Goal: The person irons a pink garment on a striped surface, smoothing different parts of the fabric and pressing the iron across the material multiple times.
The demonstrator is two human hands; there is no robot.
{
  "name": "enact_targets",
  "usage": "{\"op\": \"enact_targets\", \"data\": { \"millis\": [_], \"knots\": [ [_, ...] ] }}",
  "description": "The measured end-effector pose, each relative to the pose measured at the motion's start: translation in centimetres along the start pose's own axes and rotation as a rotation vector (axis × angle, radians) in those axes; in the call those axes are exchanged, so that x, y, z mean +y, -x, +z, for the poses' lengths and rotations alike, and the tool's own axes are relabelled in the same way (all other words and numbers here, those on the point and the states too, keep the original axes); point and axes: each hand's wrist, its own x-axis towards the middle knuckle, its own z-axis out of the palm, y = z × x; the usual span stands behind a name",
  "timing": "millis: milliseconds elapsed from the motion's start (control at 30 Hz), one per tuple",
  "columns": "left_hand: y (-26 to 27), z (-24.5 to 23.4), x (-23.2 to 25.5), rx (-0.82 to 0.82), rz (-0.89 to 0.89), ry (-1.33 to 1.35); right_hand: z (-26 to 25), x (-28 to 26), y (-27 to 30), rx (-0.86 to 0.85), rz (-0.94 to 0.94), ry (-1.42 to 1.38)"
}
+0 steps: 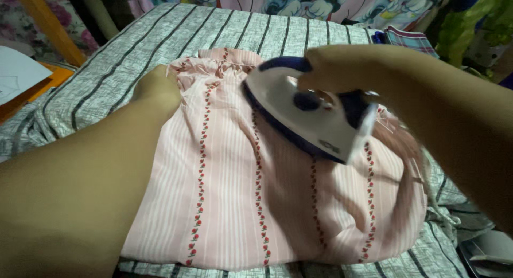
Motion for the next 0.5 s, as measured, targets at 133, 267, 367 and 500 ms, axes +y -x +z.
{"op": "enact_targets", "data": {
  "millis": [133,267,367,500],
  "knots": [
    [-0.2,0.2,0.2,-0.037,-0.048,0.003,-0.3,-2.6,-3.1,-0.014,-0.041,0.01],
    [-0.8,0.4,-0.4,-0.029,0.018,-0.029,-0.9,-3.8,-3.3,-0.005,-0.079,0.031],
    [-1.0,0.7,-0.5,-0.034,0.011,-0.038,-0.5,-3.3,-0.9,-0.039,-0.085,0.016],
    [-0.6,0.4,-0.5,-0.026,0.016,-0.034,-0.1,-2.7,4.2,-0.091,-0.009,-0.077]
  ]
}}
